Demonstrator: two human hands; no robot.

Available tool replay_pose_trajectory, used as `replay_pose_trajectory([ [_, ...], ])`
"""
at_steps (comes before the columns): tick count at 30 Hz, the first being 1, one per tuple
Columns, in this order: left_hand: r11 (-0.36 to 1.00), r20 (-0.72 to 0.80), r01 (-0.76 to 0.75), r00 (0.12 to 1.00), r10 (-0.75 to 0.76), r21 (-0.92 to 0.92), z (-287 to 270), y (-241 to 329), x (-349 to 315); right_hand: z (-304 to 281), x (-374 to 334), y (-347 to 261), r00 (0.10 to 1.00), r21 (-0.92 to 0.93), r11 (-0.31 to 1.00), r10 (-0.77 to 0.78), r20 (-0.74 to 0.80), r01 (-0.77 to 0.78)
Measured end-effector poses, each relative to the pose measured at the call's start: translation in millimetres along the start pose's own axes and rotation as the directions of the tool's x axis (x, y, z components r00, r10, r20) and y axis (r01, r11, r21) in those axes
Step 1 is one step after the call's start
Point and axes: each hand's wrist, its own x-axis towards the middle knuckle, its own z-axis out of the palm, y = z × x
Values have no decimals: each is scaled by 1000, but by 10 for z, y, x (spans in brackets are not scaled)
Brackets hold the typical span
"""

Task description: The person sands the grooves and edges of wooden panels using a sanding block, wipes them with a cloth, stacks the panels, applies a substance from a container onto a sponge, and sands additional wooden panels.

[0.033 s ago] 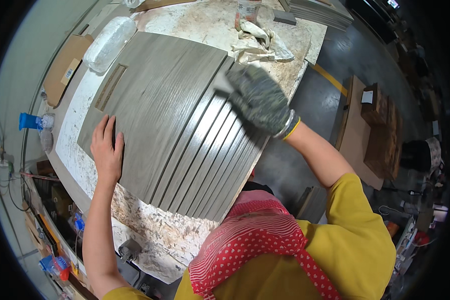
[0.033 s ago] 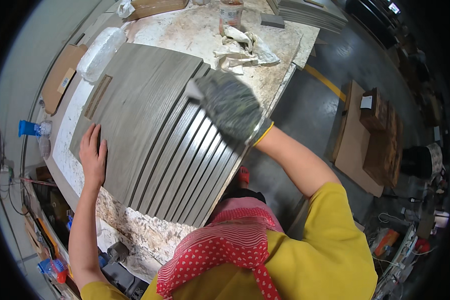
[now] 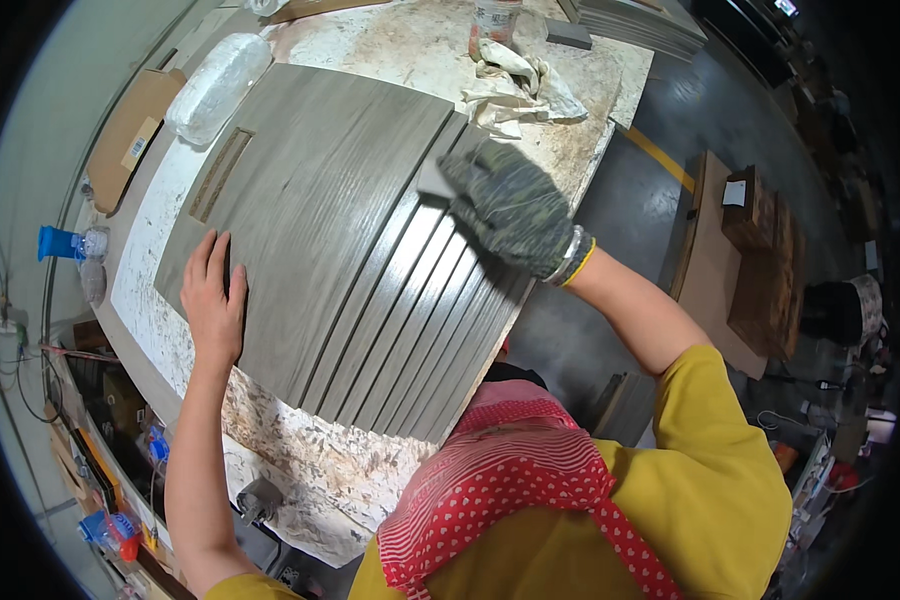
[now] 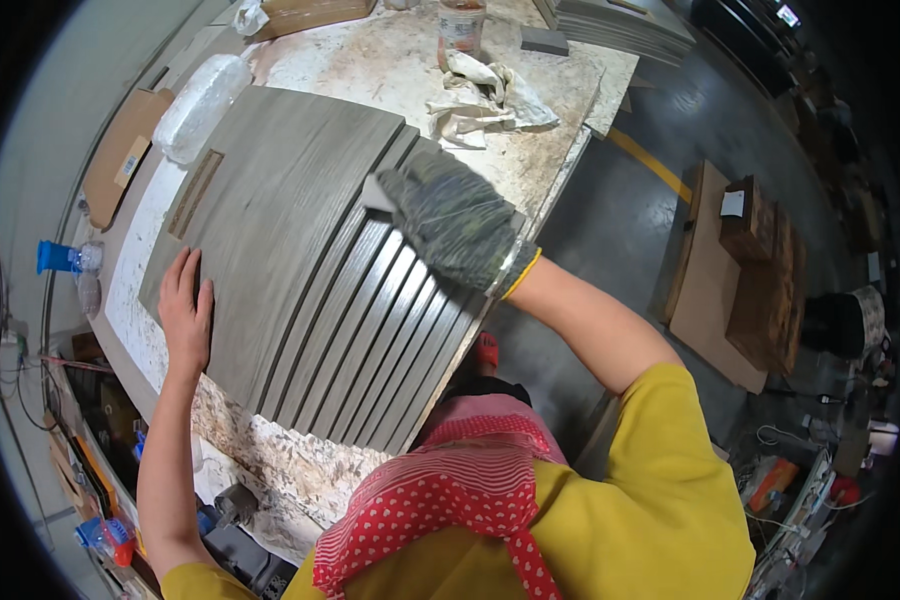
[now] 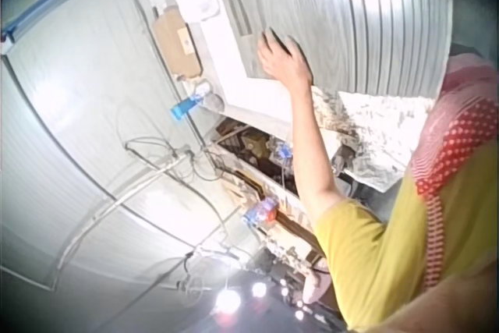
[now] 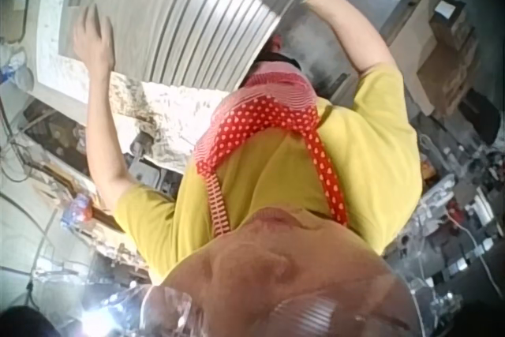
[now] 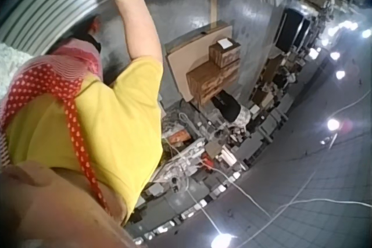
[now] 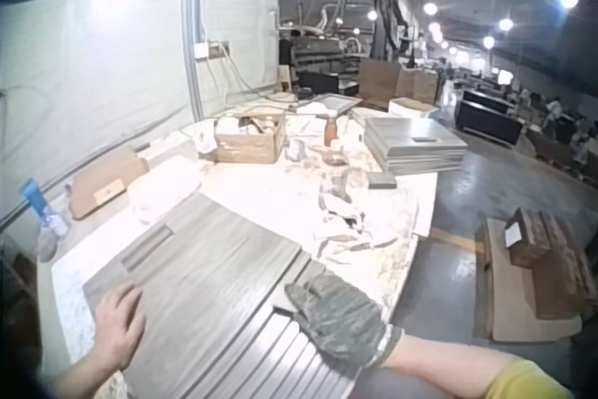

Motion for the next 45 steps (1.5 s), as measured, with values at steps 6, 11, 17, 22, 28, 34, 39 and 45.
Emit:
replay_pose_trajectory([
  [6,997,-34,-51,998,53,58,-1,49,21,-21,75,571,946,-142,935,324,-19,-324],
  [11,1000,9,-4,1000,4,28,-20,51,-9,29,-85,176,999,-42,999,33,-7,-33],
  [17,999,17,-9,1000,9,34,-1,31,7,-2,59,825,937,-99,932,347,-41,-349],
  [22,999,6,-11,1000,10,52,0,-9,-41,178,35,742,974,61,972,224,31,-226],
  [28,997,-78,-72,994,73,19,57,-43,21,-123,-81,542,937,87,936,346,-50,-341],
  [34,997,-113,-70,991,73,32,43,-59,-11,-137,-246,-753,950,141,940,-304,-69,311],
  [39,998,-130,-55,990,50,-32,115,-56,26,-85,-211,-1435,981,435,882,-195,-15,182],
  [45,999,-143,-34,989,28,-42,122,-128,-63,-116,-150,-924,991,191,973,-118,-61,127],
])
